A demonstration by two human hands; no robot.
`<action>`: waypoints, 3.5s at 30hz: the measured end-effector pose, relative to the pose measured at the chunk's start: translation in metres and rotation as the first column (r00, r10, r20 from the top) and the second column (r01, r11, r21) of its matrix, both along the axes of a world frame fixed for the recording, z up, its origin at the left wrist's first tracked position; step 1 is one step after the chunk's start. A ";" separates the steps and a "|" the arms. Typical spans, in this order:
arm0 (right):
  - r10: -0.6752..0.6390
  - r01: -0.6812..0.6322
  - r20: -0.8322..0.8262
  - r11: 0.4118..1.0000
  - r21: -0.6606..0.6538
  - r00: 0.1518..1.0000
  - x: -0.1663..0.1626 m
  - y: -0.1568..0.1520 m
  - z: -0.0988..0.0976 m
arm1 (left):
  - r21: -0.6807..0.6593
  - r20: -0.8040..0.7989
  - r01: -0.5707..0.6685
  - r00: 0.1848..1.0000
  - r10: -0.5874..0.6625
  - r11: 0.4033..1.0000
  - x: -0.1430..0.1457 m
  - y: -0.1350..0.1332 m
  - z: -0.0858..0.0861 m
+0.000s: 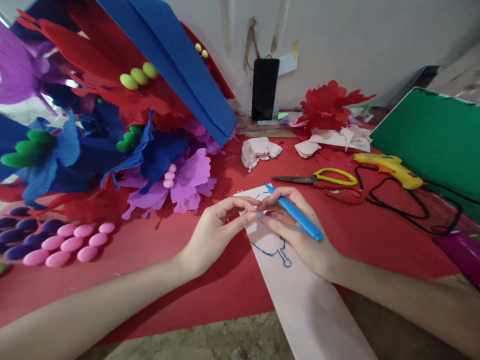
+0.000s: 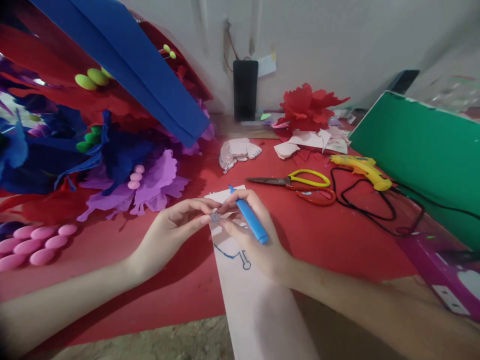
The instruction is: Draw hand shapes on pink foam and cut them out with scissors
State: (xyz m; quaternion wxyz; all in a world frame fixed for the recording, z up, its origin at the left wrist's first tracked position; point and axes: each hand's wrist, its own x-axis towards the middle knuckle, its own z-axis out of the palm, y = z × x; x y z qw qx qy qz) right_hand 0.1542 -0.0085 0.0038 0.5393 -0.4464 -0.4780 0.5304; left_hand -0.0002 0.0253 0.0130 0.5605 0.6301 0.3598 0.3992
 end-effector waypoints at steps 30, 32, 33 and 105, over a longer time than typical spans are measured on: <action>-0.298 0.083 0.418 0.885 0.459 0.858 0.010 -0.014 -0.001 | -0.041 -0.180 0.069 0.981 -0.075 0.997 -0.008 0.014 0.004; -0.324 0.027 0.441 0.829 0.558 0.837 0.009 -0.016 0.000 | -0.212 0.021 0.039 0.999 -0.036 0.976 -0.007 0.015 0.003; -0.330 -0.018 0.453 0.792 0.610 0.828 0.009 -0.016 0.000 | -0.268 0.089 0.029 0.996 -0.005 0.963 -0.006 0.016 0.002; -0.089 -0.073 0.921 0.989 0.125 0.378 0.030 0.105 0.022 | 0.535 -0.617 0.615 0.753 -0.229 0.579 -0.009 -0.006 -0.008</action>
